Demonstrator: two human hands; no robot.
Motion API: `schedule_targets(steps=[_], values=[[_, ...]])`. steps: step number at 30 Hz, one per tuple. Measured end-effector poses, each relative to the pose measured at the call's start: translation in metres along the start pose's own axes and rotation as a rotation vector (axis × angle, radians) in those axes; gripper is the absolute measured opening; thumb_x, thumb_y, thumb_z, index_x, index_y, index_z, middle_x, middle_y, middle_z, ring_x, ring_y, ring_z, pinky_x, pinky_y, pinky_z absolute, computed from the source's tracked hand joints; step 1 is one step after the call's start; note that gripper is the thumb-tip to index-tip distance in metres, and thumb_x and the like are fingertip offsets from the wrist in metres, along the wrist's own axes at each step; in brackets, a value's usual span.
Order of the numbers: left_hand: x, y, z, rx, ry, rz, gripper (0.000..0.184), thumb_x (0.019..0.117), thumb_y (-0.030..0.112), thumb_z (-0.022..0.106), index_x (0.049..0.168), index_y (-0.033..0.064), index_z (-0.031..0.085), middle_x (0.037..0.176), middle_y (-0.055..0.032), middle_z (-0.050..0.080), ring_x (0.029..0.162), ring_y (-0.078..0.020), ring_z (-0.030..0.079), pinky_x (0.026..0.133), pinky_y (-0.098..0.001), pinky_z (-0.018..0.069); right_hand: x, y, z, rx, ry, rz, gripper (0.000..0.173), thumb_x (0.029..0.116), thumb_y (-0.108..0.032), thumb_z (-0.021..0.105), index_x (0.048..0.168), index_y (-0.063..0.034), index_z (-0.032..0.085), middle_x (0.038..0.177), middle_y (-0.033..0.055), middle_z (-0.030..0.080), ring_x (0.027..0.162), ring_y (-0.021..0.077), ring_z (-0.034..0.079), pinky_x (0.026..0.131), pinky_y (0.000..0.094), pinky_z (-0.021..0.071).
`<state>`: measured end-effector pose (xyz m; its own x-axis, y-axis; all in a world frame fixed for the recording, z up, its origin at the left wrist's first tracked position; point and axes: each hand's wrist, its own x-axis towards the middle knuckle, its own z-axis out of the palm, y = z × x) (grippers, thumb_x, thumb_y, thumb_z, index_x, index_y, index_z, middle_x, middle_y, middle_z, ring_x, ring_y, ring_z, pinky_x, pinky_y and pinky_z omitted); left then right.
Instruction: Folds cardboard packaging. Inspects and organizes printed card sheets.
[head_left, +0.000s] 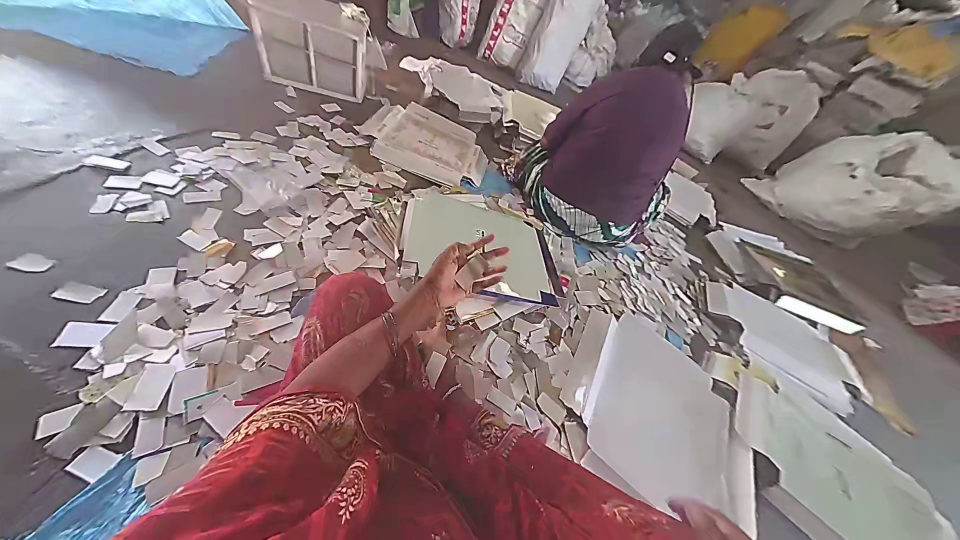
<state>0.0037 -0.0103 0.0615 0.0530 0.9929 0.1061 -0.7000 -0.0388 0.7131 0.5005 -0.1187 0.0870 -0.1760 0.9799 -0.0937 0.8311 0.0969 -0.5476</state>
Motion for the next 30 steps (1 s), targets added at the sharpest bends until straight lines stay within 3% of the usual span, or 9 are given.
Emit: schedule_targets(steps=[3,5,9,14,17,19,24,27,30], values=[[0.017,-0.028,-0.015,-0.059,-0.132,0.037,0.057,0.1095,0.04,0.015,0.158,0.018,0.034,0.153,-0.0125,0.049,0.125,-0.0264,0.06,0.102,-0.0404,0.0513,0.043,-0.058,0.02,0.28,-0.048,-0.281,0.035,0.1078,-0.023,0.046,0.122,0.0012,0.067,0.118,0.012,0.072,0.108,0.0207,0.07,0.096,0.0403,0.0587],[0.008,-0.031,-0.011,-0.039,-0.02,0.044,0.056,0.1096,0.042,0.017,0.155,0.0182,0.041,0.148,-0.0111,0.055,0.117,-0.0225,0.065,0.096,-0.0353,0.0534,0.085,-0.109,0.046,0.35,-0.162,-0.432,0.034,0.1055,-0.023,0.053,0.129,-0.0023,0.065,0.125,0.0082,0.07,0.109,0.0173,0.07,0.093,0.0365,0.0605],[0.016,-0.04,-0.012,-0.107,0.155,-0.027,0.055,0.1098,0.044,0.019,0.148,0.0163,0.047,0.136,-0.0091,0.062,0.104,-0.0169,0.067,0.089,-0.0294,0.0545,0.157,-0.186,0.088,0.218,-0.285,-0.596,0.044,0.0989,-0.024,0.066,0.136,-0.0009,0.06,0.127,0.0122,0.066,0.109,0.0151,0.069,0.093,0.0307,0.0587],[0.022,-0.031,-0.017,-0.169,0.194,-0.055,0.061,0.1084,0.042,0.013,0.14,0.0066,0.052,0.13,-0.0108,0.062,0.106,-0.019,0.064,0.089,-0.0346,0.0534,0.215,-0.24,0.156,0.344,-0.188,-0.631,0.048,0.0954,-0.016,0.07,0.137,0.0043,0.056,0.128,0.0225,0.063,0.109,0.0233,0.068,0.09,0.0334,0.0589],[0.021,-0.033,-0.017,-0.09,0.157,-0.08,0.071,0.1075,0.049,0.004,0.138,0.0094,0.054,0.112,-0.009,0.064,0.093,-0.0158,0.063,0.08,-0.0312,0.0527,0.219,-0.243,0.193,0.385,-0.094,-0.63,0.063,0.091,-0.021,0.076,0.141,0.0076,0.051,0.135,0.0286,0.056,0.116,0.0292,0.064,0.093,0.0368,0.0573],[0.019,-0.042,-0.02,-0.007,0.103,-0.093,0.074,0.1067,0.053,0.001,0.144,0.0116,0.05,0.113,-0.0098,0.065,0.097,-0.0172,0.064,0.084,-0.0337,0.0533,0.215,-0.23,0.211,0.414,-0.043,-0.636,0.059,0.0934,-0.019,0.072,0.14,0.0097,0.05,0.134,0.0299,0.056,0.115,0.03,0.064,0.092,0.0366,0.0576],[0.026,-0.062,-0.016,0.06,-0.096,-0.156,0.076,0.1051,0.057,0.003,0.157,0.0134,0.038,0.157,-0.0091,0.043,0.139,-0.0232,0.045,0.111,-0.0468,0.041,0.217,-0.183,0.193,0.652,-0.015,-0.371,0.033,0.104,-0.01,0.053,0.133,0.0048,0.058,0.115,0.0162,0.071,0.098,0.0188,0.073,0.089,0.0368,0.062],[0.03,-0.067,-0.011,0.038,-0.117,-0.158,0.068,0.1073,0.051,0.01,0.156,0.0111,0.034,0.154,-0.0113,0.046,0.136,-0.028,0.051,0.112,-0.0513,0.0427,0.219,-0.168,0.167,1.033,0.011,-0.19,0.03,0.1026,-0.001,0.054,0.132,0.0036,0.054,0.106,0.0153,0.071,0.087,0.0193,0.073,0.082,0.0353,0.063],[0.029,-0.068,-0.016,0.095,-0.083,-0.14,0.059,0.1075,0.043,0.022,0.154,0.0117,0.038,0.149,-0.0123,0.052,0.128,-0.0277,0.058,0.104,-0.0461,0.05,0.218,-0.16,0.149,1.123,-0.028,-0.15,0.026,0.1032,-0.001,0.053,0.129,0.0013,0.055,0.103,0.0131,0.07,0.083,0.0187,0.073,0.08,0.0348,0.0633]])
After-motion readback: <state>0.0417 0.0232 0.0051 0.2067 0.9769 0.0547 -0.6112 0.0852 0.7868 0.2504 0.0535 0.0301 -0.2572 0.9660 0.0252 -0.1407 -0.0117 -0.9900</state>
